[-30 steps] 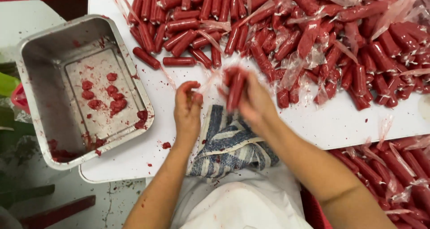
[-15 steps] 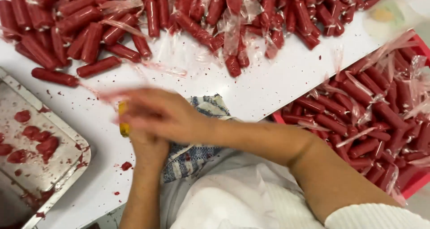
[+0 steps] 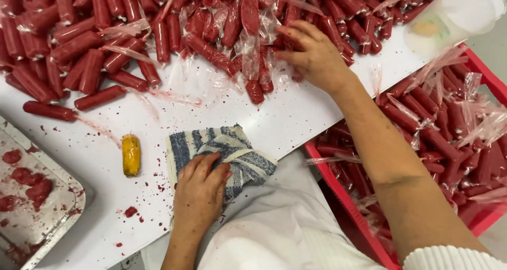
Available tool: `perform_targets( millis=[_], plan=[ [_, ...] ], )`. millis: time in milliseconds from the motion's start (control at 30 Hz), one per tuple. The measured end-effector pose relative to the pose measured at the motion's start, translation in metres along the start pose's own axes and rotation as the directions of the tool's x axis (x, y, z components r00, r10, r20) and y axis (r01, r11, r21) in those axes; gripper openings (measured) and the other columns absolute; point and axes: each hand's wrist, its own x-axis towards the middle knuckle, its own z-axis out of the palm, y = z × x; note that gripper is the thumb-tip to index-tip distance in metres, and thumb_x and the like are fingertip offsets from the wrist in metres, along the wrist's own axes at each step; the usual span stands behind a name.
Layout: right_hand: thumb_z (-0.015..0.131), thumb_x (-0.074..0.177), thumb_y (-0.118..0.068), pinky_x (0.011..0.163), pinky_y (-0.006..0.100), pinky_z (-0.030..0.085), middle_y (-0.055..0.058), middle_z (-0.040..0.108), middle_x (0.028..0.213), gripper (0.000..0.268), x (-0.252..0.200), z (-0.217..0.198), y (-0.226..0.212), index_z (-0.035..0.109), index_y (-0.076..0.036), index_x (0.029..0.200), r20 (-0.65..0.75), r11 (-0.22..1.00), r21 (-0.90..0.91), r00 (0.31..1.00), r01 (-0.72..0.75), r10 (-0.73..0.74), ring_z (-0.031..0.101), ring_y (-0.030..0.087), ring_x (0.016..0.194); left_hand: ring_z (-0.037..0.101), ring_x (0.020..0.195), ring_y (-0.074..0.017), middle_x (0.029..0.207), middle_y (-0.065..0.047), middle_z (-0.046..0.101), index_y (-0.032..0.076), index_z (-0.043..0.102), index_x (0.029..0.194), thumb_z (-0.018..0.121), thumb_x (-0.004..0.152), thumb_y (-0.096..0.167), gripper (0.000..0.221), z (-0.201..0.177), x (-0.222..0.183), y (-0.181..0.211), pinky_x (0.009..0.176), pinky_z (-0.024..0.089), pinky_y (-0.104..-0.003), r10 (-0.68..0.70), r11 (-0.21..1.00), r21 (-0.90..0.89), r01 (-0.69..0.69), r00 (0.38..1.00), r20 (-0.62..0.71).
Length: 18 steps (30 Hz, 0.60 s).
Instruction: The person packages red cylindrical food products by sliding them into clear plastic tubes and securing the ends with elastic bands.
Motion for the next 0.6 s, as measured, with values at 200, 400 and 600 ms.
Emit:
perform_targets(
  millis=[200,400,600],
  plan=[
    [0.050,0.100,-0.002,0.124,0.056,0.040,0.015,0.064,0.133,0.016,0.026,-0.017,-0.051,0.063,-0.008,0.091,-0.134,0.591,0.784,0.876,-0.192,0.463,0.053,0.036,0.138,0.059,0.109,-0.0321,0.121,-0.009,0.065,0.012,0.069,0.108,0.061,0.096,0.020,0.017,0.000,0.003,-0.004,0.086,0.049,-0.047,-0.024,0.992,-0.126,0.020,0.999,-0.025],
    [0.031,0.110,-0.027,0.050,0.022,0.034,-0.006,0.036,0.064,0.034,0.054,-0.055,-0.142,0.055,-0.013,0.092,0.170,-0.529,0.793,0.724,0.302,0.668,0.031,0.006,0.054,0.059,0.118,-0.0320,0.123,-0.022,0.062,-0.002,0.067,0.115,0.056,0.103,0.016,0.024,-0.048,0.012,0.015,0.107,0.048,-0.041,-0.349,0.903,-0.385,0.191,0.849,-0.397],
    [0.042,0.105,-0.027,0.043,0.019,0.010,-0.007,0.021,0.062,0.021,0.070,-0.049,-0.216,0.044,-0.015,0.089,0.167,-0.725,0.656,0.896,0.210,0.411,0.012,0.003,0.048,0.063,0.113,-0.0213,0.131,-0.012,0.059,0.003,0.051,0.135,0.052,0.104,0.025,0.038,-0.055,0.020,0.018,0.097,0.055,-0.031,-0.468,0.543,-0.818,0.190,0.878,-0.106]
  ],
)
